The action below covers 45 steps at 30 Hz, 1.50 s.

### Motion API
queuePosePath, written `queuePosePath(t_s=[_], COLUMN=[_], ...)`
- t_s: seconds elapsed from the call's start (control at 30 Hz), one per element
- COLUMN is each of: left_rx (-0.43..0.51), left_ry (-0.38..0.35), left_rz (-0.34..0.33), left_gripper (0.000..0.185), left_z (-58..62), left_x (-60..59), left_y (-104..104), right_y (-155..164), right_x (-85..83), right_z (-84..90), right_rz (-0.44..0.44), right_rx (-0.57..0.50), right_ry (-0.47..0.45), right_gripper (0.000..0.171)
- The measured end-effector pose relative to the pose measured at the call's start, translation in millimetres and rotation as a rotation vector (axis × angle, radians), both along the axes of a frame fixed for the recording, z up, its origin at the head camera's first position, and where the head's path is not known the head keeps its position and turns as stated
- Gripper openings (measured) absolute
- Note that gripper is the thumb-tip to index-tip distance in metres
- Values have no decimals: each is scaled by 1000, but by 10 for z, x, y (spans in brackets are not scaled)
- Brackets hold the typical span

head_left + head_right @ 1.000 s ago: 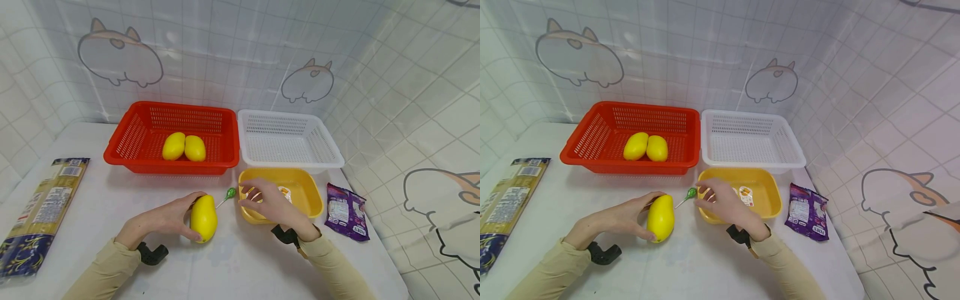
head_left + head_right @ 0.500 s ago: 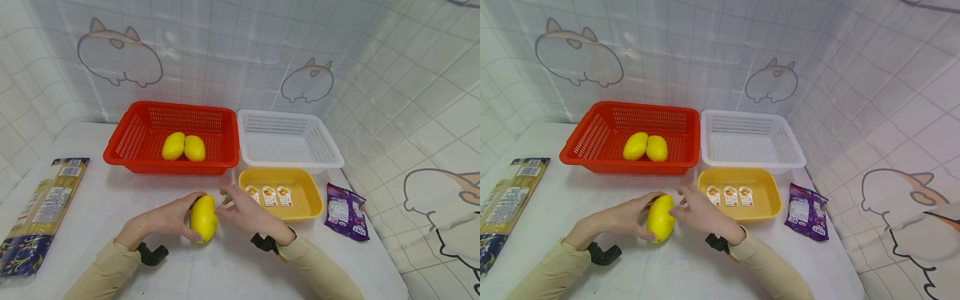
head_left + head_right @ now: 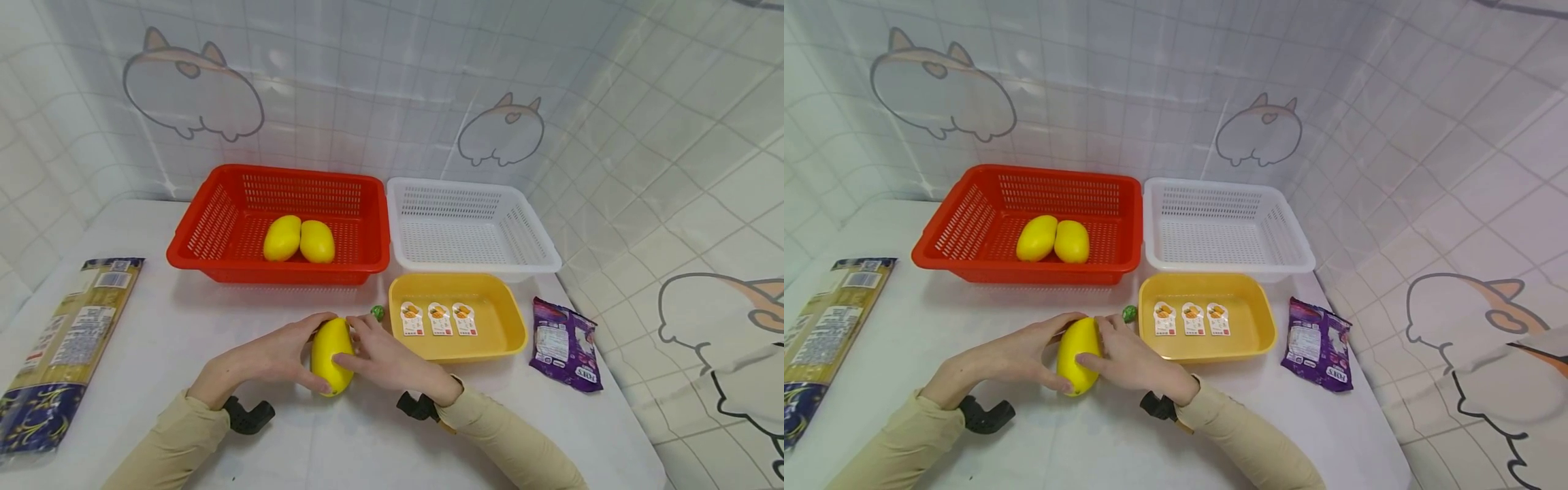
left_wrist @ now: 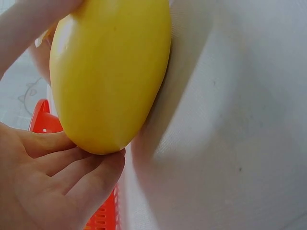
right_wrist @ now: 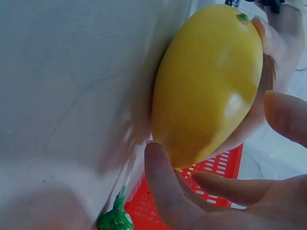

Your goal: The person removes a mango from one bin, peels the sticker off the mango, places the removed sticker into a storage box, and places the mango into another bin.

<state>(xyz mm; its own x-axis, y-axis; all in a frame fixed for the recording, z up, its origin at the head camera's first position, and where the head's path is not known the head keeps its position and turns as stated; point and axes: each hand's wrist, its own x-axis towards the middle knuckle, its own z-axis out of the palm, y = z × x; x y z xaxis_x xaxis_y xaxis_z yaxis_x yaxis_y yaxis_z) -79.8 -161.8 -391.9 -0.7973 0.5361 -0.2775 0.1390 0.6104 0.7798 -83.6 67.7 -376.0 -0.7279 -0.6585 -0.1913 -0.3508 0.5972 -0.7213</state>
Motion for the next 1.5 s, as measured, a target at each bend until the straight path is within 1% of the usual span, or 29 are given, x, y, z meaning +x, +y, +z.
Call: queuePosePath(t_s=[0.2, 0.43, 0.6, 0.87, 1.0, 1.33, 1.5], left_rx=[-1, 11, 27, 32, 20, 11, 22], left_ry=[-9, -8, -11, -14, -4, -5, 27], left_rz=[1, -4, -15, -24, -29, -21, -10], left_gripper=[110, 110, 111, 118, 121, 118, 115], left_z=[8, 6, -7, -10, 3, 46, 78], left_x=[-1, -5, -10, -12, -17, -46, -42], left_y=[3, -13, -24, -54, -84, -139, -178], right_y=[-14, -45, -42, -41, -45, -48, -47], right_x=[4, 15, 8, 6, -3, -24, -24], right_z=[-54, -53, -65, -83, -90, -89, -92], right_rz=[2, -18, -10, -7, -13, -21, -19], right_rx=[23, 49, 51, 54, 60, 66, 67], right_ry=[-5, -11, -28, -29, -33, -51, -49], right_gripper=[71, 75, 76, 75, 75, 75, 75])
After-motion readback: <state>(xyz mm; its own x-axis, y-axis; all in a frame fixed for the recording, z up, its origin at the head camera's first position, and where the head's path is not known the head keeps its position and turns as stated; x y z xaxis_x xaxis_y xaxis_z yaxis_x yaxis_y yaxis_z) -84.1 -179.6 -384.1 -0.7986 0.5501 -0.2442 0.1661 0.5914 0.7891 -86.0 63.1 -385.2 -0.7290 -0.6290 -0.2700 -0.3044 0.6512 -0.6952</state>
